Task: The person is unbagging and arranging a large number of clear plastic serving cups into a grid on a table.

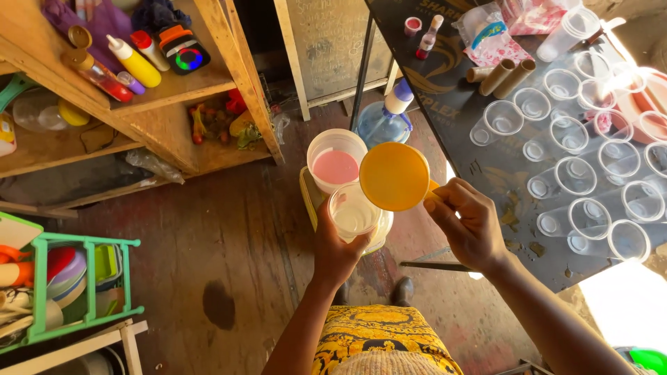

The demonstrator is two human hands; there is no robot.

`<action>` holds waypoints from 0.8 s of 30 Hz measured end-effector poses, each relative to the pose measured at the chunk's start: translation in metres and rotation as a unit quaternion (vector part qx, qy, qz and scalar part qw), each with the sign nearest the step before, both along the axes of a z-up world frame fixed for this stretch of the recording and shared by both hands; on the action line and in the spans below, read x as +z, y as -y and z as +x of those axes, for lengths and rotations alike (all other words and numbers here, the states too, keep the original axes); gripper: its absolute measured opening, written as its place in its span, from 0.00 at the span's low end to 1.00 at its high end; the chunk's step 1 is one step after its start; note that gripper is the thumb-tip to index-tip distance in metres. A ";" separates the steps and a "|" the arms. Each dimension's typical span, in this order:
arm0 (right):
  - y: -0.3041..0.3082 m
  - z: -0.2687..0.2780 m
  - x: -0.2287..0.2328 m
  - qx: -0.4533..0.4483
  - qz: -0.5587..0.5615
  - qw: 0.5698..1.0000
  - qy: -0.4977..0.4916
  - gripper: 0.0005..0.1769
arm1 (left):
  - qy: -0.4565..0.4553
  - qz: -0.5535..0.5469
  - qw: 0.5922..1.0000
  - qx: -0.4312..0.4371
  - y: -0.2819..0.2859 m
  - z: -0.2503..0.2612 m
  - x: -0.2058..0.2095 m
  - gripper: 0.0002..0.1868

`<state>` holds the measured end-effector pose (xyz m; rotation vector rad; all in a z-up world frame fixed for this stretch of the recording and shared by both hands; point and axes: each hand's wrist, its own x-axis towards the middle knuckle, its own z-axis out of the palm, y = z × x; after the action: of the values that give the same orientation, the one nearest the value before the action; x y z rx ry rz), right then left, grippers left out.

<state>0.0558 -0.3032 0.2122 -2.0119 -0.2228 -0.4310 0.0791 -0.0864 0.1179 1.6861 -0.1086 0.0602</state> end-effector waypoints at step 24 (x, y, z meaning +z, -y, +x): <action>-0.008 0.013 0.045 0.023 -0.184 0.961 0.203 0.07 | 0.010 -0.001 1.000 -0.017 -0.005 0.003 -0.005 0.43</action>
<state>0.0689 -0.2957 0.2572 -2.2544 -0.6425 -0.8233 0.0816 -0.0813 0.1131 1.6822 -0.1522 0.0510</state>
